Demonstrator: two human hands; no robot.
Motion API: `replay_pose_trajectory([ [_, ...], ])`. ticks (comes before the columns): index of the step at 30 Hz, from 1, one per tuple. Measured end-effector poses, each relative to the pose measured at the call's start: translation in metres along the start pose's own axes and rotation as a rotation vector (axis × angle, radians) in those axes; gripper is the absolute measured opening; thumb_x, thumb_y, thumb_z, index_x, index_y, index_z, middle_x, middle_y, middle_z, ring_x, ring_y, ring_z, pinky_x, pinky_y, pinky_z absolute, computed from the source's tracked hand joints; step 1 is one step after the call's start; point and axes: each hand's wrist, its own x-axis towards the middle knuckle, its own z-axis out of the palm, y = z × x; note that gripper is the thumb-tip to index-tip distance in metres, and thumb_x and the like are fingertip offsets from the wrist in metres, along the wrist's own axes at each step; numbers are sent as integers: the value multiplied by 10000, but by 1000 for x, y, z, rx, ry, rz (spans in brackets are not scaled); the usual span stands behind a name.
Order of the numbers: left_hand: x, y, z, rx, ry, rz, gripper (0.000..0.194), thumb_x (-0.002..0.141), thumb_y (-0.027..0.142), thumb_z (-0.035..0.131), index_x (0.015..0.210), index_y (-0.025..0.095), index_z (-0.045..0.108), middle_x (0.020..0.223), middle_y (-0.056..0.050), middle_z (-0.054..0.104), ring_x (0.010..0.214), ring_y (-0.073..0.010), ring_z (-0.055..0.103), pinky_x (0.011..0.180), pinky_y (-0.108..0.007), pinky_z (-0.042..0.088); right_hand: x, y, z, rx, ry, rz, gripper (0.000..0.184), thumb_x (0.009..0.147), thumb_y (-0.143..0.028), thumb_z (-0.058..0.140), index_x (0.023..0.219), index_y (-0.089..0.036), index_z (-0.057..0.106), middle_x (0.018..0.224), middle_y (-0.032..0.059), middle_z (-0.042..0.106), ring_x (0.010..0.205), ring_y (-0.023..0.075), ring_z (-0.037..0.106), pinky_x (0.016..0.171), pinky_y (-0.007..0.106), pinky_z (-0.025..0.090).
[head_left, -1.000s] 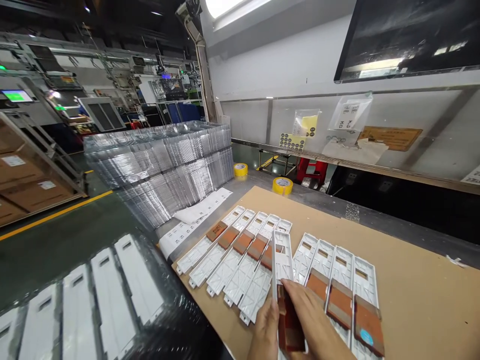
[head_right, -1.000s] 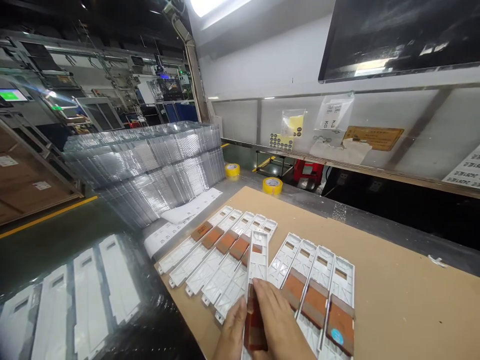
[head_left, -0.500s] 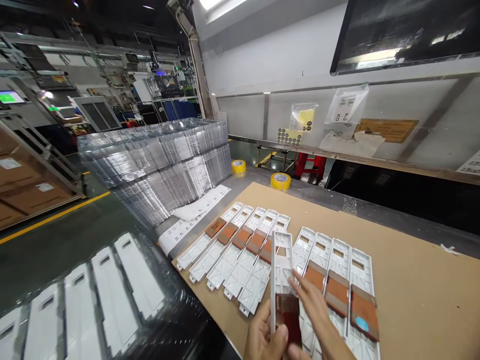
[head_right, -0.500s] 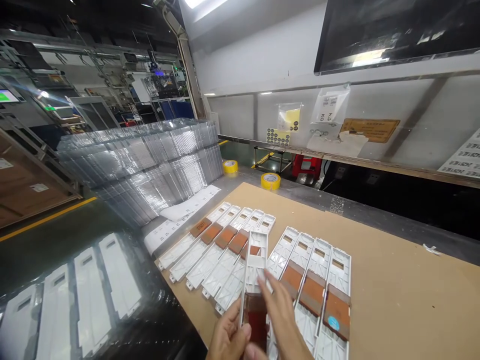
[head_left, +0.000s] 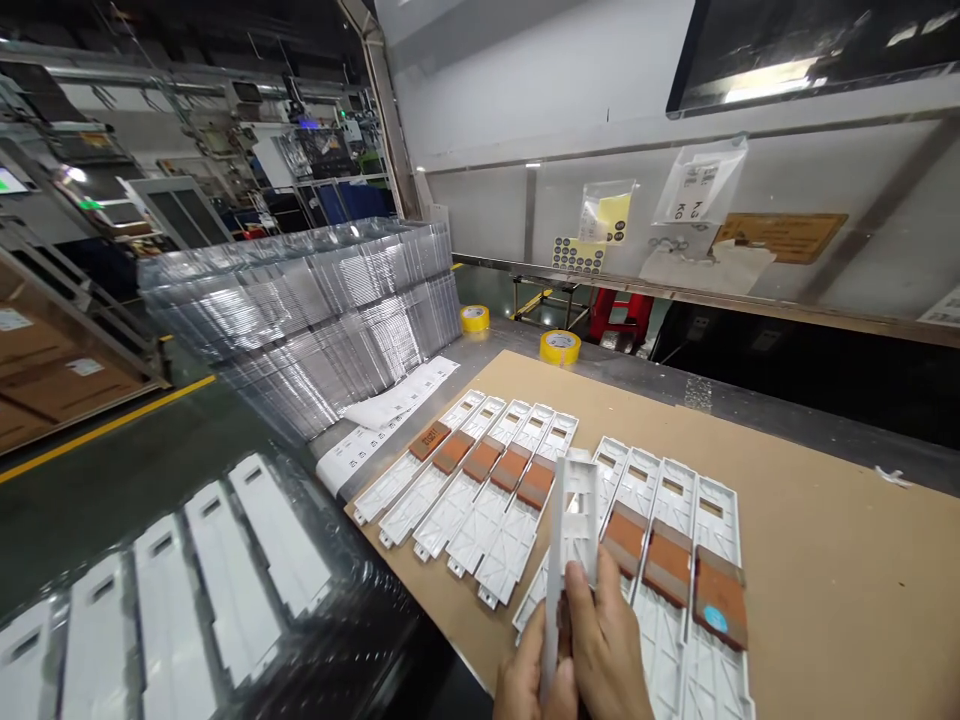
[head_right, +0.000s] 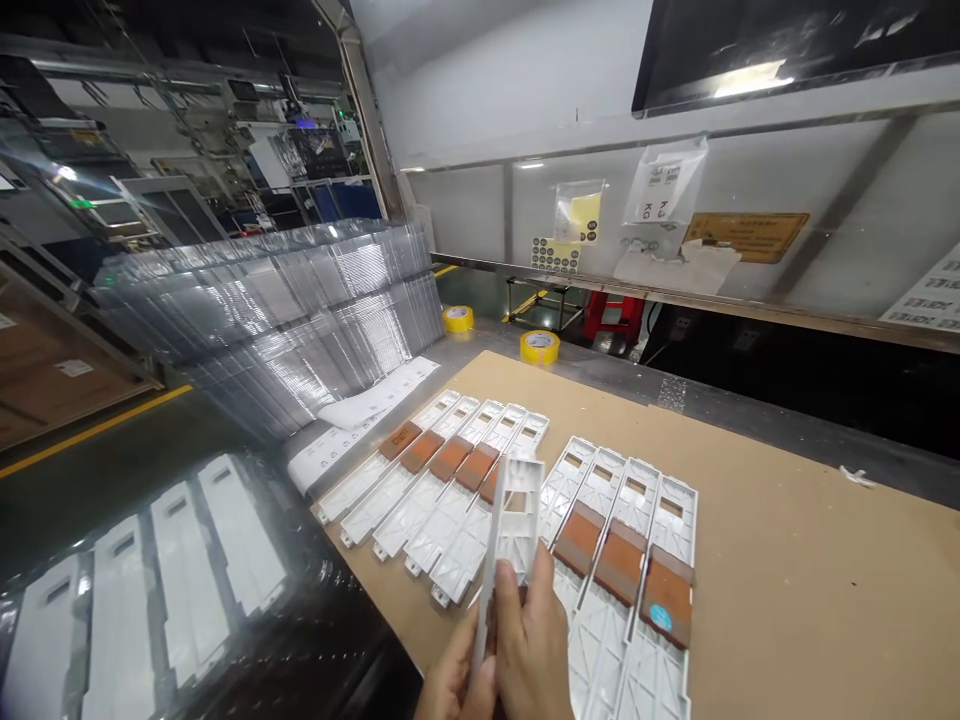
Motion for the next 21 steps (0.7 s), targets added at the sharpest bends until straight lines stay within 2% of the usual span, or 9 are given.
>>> replay_pose_trajectory([
  [2, 4, 2, -3, -208, 17, -55, 665, 719, 576, 646, 1246, 176, 576, 1219, -125, 624, 1244, -327, 477, 1053, -378, 376, 8, 8, 3, -46, -38, -64, 487, 950, -568, 231, 1166, -214, 487, 983, 45, 652, 902, 180, 620, 767, 282, 486],
  [5, 9, 7, -26, -416, 145, -233, 606, 644, 556, 730, 1118, 188, 649, 1102, -109, 683, 1184, -334, 534, 1009, -416, 427, 17, 24, 4, -172, -13, -176, 450, 983, -464, 181, 1197, -206, 482, 1125, 81, 614, 1036, 183, 581, 832, 308, 474],
  [7, 13, 15, -47, -428, 258, -280, 530, 622, 524, 760, 1041, 211, 673, 1061, -87, 698, 1158, -337, 554, 972, -427, 460, 17, 38, 5, -301, -1, -281, 331, 949, -438, 337, 1075, -220, 551, 1006, 72, 627, 936, 220, 586, 776, 353, 470],
  [9, 19, 27, -62, -425, 305, -249, 497, 625, 480, 775, 1042, 235, 659, 1083, -64, 692, 1176, -311, 545, 970, -389, 462, 13, 52, 9, -441, -30, -417, 161, 813, -389, 566, 841, -234, 602, 829, 50, 613, 800, 251, 562, 691, 375, 444],
  [10, 23, 34, -66, -434, 306, -227, 512, 635, 457, 778, 1078, 243, 634, 1101, -56, 686, 1185, -289, 541, 977, -361, 453, 11, 58, 12, -504, -42, -487, 112, 735, -336, 633, 755, -233, 597, 772, 47, 600, 759, 260, 547, 656, 374, 426],
  [12, 31, 49, -67, -433, 276, -204, 592, 658, 430, 775, 1174, 240, 554, 1123, -59, 676, 1162, -257, 559, 973, -330, 444, 6, 66, 19, -597, -38, -614, 73, 656, -208, 644, 684, -229, 580, 722, 47, 593, 733, 264, 538, 618, 356, 401],
  [15, 49, 70, -60, -312, 123, -155, 711, 675, 448, 760, 1260, 209, 435, 1130, -106, 661, 1033, -261, 624, 862, -341, 487, 6, 66, 21, -653, 19, -765, 155, 681, -83, 533, 639, -233, 539, 662, 27, 582, 679, 227, 541, 577, 319, 384],
  [18, 74, 80, -53, -115, -54, -76, 811, 662, 489, 750, 1299, 183, 353, 1090, -143, 658, 910, -259, 652, 762, -346, 496, 17, 51, -6, -651, 95, -848, 193, 761, -104, 486, 638, -251, 512, 620, -8, 565, 578, 192, 521, 513, 301, 385],
  [21, 108, 75, -40, 44, -95, -39, 776, 691, 531, 704, 1278, 160, 358, 1059, -150, 656, 886, -250, 650, 756, -354, 495, 27, 31, -62, -610, 212, -821, 146, 898, -226, 445, 822, -279, 558, 761, -16, 634, 658, 162, 597, 572, 263, 474],
])
